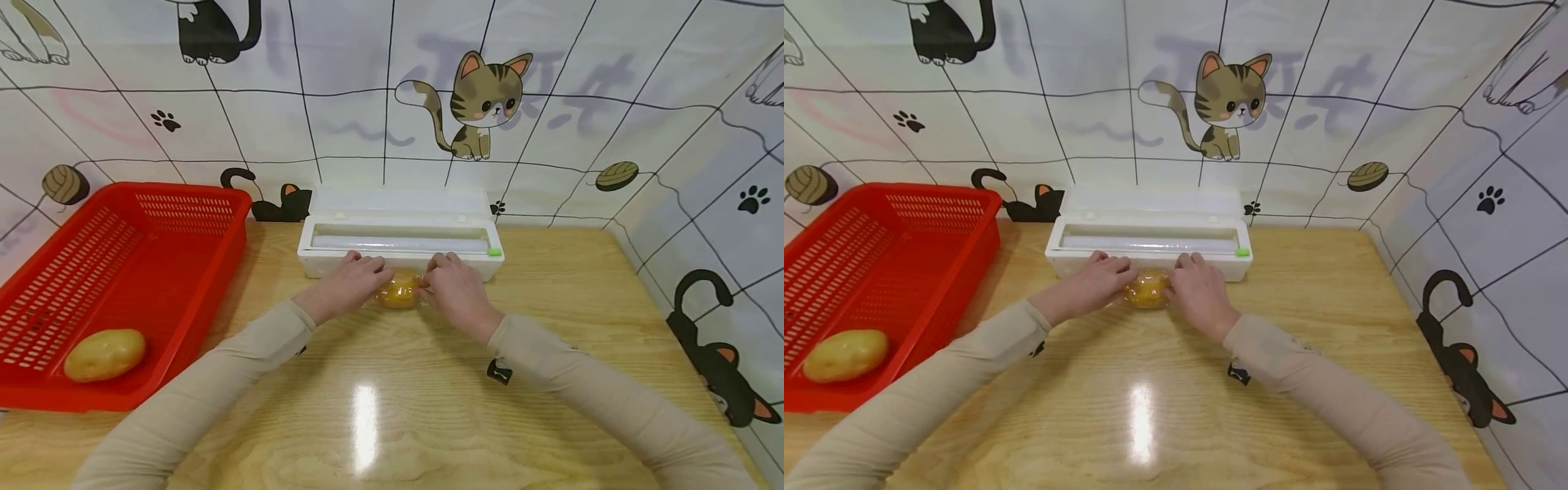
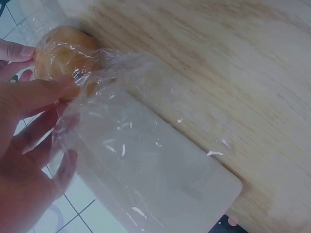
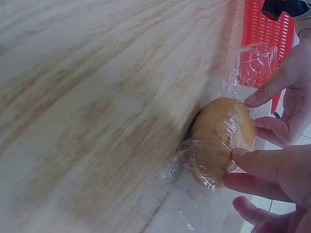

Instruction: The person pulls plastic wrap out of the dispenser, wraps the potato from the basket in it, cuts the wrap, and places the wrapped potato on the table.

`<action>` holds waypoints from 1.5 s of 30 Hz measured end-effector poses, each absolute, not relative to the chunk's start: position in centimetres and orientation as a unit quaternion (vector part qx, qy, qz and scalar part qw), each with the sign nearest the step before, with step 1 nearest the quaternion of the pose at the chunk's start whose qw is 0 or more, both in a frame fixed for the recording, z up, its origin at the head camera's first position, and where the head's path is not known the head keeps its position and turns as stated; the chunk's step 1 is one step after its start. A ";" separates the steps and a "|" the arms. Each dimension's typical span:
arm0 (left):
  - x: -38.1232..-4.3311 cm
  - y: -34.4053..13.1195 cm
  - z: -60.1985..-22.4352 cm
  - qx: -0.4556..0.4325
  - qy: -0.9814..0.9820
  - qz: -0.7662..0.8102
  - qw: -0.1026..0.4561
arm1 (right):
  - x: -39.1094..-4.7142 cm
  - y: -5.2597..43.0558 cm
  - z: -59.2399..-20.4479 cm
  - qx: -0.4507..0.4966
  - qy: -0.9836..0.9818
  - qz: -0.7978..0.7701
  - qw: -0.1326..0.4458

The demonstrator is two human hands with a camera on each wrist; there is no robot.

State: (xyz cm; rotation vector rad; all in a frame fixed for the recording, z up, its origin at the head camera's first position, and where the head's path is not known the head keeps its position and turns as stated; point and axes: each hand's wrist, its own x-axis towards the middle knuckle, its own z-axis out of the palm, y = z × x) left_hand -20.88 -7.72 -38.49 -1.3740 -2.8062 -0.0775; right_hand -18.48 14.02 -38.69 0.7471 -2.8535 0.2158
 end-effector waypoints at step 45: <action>-20.0 -8.9 -35.7 -0.467 -0.879 -0.078 0.046 | -17.0 14.0 -39.6 0.303 -0.946 -0.062 0.100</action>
